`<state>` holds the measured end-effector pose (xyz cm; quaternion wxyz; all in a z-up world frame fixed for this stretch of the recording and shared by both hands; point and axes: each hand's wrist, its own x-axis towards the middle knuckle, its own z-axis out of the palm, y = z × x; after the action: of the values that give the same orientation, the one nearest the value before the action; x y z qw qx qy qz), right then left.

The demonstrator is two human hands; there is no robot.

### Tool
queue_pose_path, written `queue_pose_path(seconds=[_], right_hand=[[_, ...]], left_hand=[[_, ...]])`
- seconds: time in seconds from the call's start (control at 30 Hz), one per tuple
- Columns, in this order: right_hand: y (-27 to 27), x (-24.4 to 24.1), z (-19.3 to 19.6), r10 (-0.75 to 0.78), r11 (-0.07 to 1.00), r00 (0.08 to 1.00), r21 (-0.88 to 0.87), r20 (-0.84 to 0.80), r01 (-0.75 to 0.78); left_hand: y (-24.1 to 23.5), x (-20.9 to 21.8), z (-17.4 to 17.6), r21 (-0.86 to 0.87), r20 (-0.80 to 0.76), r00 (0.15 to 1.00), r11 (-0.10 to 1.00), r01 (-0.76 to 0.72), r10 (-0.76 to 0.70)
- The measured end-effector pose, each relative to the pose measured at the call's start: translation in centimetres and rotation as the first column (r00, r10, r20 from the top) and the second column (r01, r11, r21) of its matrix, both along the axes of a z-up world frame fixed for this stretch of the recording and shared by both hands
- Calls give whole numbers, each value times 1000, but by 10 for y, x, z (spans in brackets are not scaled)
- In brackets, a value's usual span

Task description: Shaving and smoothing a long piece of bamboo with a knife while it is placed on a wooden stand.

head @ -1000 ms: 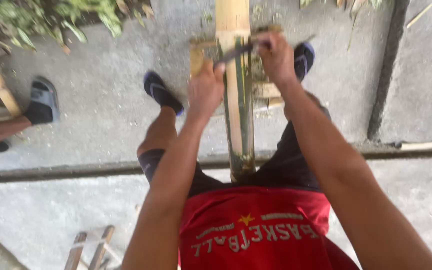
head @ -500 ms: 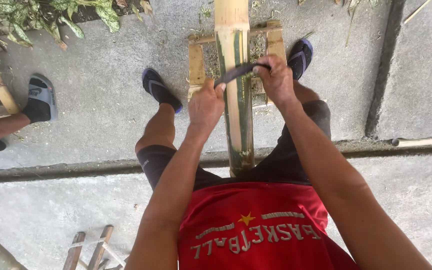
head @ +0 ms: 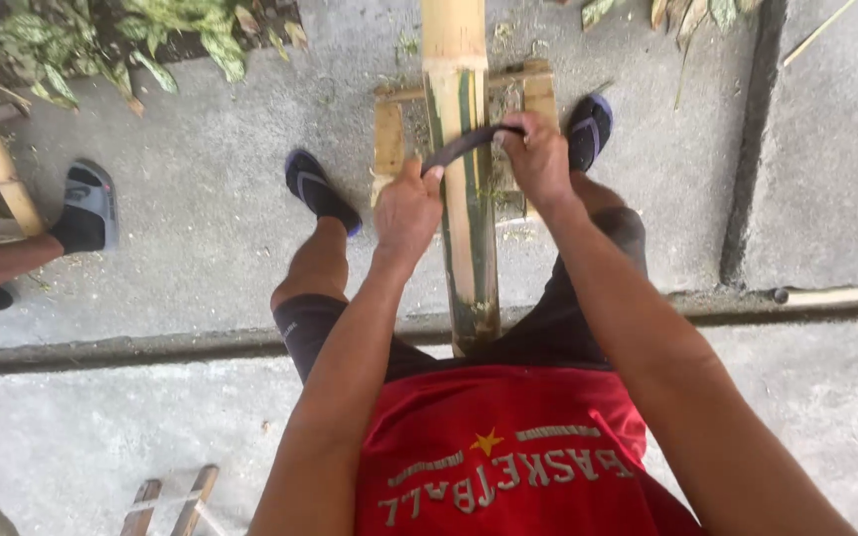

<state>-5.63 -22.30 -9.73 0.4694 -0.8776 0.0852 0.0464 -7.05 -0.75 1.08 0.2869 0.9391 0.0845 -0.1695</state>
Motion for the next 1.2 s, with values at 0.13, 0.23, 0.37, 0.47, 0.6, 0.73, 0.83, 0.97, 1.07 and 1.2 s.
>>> queue_pose_path(seconds=[0.13,0.23,0.37,0.47,0.6,0.73,0.83,0.97,1.07,1.2], right_hand=[[5,15,17,42,997,998,-73,52,-39],[10,18,35,-20,1000,1000,-14,-19,20],[2,22,-3,13,999,973,-31,232,-6],[9,20,36,-17,1000,999,15,33,16],[10,2,37,-31,999,998,22,59,30],[13,23,50,-30,998,996,60,-89,36],[13,10,37,-9,1000,997,4,-82,9],[0,21,-8,76,992,950,-121,304,-41],[15,25,46,10,998,995,63,103,-17],[10,13,40,-3,992,991,129,130,-14]], left_hand=[[-1,9,3,-15,-49,999,1000,7,-8],[-3,20,5,4,-46,999,1000,20,-19],[7,31,0,29,9,997,997,72,-73],[0,21,19,6,-39,997,998,63,-62],[4,15,15,-12,-15,999,999,47,-48],[3,19,14,4,-99,994,999,37,-36],[2,9,13,-25,-97,995,1000,-5,3],[8,23,-12,-82,115,992,995,61,-51],[-1,9,18,-71,-93,996,997,-14,8],[2,4,-3,11,76,997,999,31,-32]])
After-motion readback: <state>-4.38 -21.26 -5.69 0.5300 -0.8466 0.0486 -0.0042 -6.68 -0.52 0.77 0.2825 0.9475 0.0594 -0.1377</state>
